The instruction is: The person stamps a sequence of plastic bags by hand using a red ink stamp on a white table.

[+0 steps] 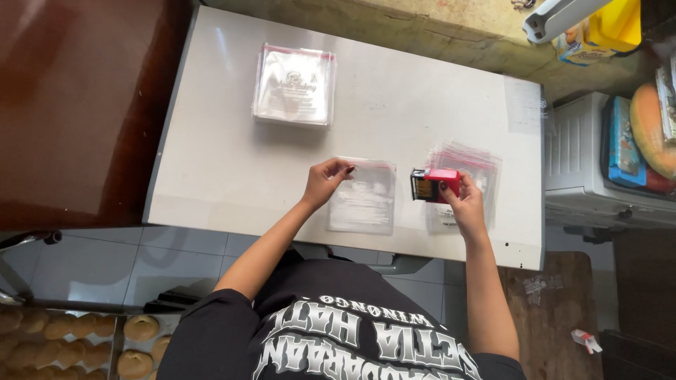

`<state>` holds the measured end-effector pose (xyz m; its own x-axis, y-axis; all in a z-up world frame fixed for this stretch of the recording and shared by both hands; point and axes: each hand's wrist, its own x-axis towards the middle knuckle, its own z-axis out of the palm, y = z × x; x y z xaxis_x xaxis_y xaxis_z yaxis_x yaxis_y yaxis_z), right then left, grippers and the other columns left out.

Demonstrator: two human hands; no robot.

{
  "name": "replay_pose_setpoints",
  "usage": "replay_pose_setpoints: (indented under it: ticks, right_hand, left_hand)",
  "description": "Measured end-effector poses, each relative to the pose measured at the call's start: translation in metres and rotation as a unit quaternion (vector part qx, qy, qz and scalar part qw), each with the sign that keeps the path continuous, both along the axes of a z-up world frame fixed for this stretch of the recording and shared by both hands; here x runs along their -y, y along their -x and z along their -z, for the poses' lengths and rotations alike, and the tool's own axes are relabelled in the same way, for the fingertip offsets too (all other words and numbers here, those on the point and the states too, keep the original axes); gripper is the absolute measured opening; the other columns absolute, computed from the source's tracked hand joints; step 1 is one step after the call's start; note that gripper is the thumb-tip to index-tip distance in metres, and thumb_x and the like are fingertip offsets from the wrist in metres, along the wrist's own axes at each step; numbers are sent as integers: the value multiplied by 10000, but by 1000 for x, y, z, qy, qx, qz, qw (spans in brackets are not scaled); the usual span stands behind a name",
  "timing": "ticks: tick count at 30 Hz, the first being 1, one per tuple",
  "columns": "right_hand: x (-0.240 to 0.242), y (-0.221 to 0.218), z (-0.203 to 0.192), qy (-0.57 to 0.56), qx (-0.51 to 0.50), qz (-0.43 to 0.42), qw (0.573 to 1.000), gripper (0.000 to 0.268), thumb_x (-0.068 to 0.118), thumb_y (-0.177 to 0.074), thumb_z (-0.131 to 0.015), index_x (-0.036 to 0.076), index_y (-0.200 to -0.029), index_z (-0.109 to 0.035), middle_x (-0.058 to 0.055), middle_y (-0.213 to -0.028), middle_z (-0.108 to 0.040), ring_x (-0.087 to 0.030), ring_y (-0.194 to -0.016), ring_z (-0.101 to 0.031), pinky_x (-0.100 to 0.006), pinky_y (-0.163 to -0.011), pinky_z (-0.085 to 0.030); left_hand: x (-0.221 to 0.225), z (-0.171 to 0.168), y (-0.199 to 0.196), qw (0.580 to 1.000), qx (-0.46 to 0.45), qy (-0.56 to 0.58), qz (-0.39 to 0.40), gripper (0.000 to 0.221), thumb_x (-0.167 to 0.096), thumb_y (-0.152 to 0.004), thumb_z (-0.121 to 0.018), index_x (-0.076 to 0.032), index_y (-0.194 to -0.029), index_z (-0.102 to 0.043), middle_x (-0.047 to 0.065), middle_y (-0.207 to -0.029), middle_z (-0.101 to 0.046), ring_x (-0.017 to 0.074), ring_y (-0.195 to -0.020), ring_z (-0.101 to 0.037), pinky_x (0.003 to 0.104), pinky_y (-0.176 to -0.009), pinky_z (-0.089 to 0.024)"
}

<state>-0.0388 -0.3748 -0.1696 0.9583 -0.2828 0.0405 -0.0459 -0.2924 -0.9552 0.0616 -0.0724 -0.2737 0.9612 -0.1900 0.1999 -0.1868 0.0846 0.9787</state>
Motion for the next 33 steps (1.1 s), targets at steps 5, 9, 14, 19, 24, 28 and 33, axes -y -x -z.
replay_pose_setpoints:
  ticks: [5, 9, 14, 19, 24, 28, 33]
  right_hand:
    - [-6, 6, 4, -137, -9, -63, 989, 317, 122, -941, -722, 78, -1247, -652, -57, -1073, -681, -131, -1000, -640, -368, -984, -505]
    - [-17, 2, 36, 39, -22, -115, 992, 391, 11, -853, -736, 63, -1231, -649, -130, -989, -673, -279, -962, -655, -442, -923, -507]
    - [-63, 5, 12, 240, 12, -176, 955, 412, 74, -828, -767, 97, -1221, -644, -144, -1045, -697, -395, -1017, -666, -464, -935, -500]
    - [-83, 3, 24, 395, 78, -224, 888, 419, 207, -857, -780, 164, -1248, -634, -29, -1035, -669, -266, -999, -650, -386, -906, -494]
    - [-110, 8, 34, 434, 76, -274, 855, 435, 214, -854, -761, 160, -1256, -603, -35, -1033, -654, -266, -1019, -646, -390, -893, -500]
    - [-117, 7, 51, 485, 86, -292, 820, 424, 254, -862, -750, 153, -1244, -598, -28, -1017, -629, -250, -996, -633, -374, -886, -502]
    - [-125, 4, 52, 522, 83, -300, 794, 460, 266, -838, -759, 158, -1252, -589, -21, -1007, -615, -239, -980, -621, -372, -884, -500]
  left_hand:
    - [3, 6, -16, 992, -97, 75, 40, 113, -69, -942, -734, -69, -1046, -778, 115, -814, -784, 165, -706, -764, 260, -696, -605]
    - [7, 35, -19, 995, -100, 0, -3, 137, -40, -886, -767, -93, -1009, -795, 107, -721, -765, 138, -658, -742, 244, -662, -591]
    - [9, 42, -22, 992, -108, -43, -50, 221, 43, -834, -755, -112, -981, -809, 120, -853, -787, 204, -774, -768, 302, -678, -622]
    - [15, 38, -26, 986, -140, 58, -70, 185, 115, -858, -704, -7, -977, -776, 199, -896, -774, 218, -739, -770, 283, -645, -660]
    - [22, 44, -26, 986, -139, 61, -70, 188, 133, -842, -698, 5, -958, -774, 200, -927, -774, 217, -760, -774, 273, -649, -670]
    - [21, 43, -26, 987, -131, 39, -84, 207, 134, -826, -701, -11, -948, -782, 177, -923, -780, 201, -768, -771, 259, -651, -667]
    - [20, 51, -26, 987, -133, 34, -80, 220, 127, -826, -708, -29, -959, -786, 163, -933, -783, 191, -788, -769, 258, -665, -665]
